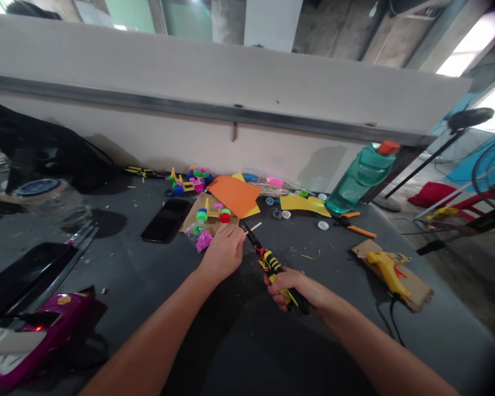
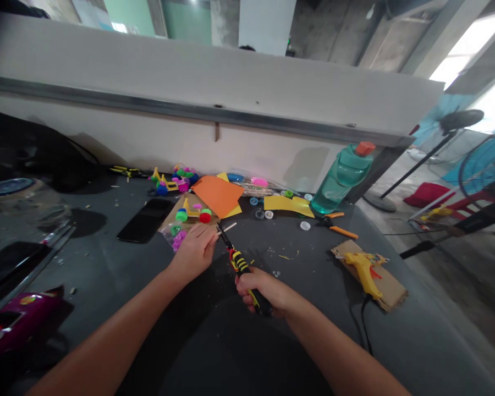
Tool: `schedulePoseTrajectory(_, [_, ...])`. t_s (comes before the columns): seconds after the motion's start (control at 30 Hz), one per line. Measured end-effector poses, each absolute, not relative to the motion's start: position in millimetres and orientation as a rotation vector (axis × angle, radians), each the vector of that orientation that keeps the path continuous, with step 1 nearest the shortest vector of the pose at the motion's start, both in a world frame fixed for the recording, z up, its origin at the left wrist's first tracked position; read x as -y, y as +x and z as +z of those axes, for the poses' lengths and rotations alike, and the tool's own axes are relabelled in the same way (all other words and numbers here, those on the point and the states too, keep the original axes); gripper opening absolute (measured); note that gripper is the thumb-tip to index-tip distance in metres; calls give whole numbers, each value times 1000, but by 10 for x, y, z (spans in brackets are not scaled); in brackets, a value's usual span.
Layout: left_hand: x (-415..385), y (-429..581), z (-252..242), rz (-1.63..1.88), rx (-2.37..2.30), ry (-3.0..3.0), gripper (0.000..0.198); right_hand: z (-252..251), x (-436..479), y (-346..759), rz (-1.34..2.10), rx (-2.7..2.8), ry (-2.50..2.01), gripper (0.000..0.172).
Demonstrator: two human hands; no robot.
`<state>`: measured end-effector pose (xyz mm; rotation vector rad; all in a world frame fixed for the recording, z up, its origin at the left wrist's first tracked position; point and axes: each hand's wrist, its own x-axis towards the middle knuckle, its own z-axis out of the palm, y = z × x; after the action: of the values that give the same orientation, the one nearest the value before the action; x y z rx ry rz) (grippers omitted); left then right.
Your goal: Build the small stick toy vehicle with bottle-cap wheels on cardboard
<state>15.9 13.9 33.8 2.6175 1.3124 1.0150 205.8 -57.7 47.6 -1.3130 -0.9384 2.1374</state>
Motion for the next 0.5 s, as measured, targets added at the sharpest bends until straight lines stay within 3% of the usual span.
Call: schedulePoseTrajectory(0.5, [-125,223,269,1099,-1409,2570,22,413,591,2017,1977,1069,-1432,24])
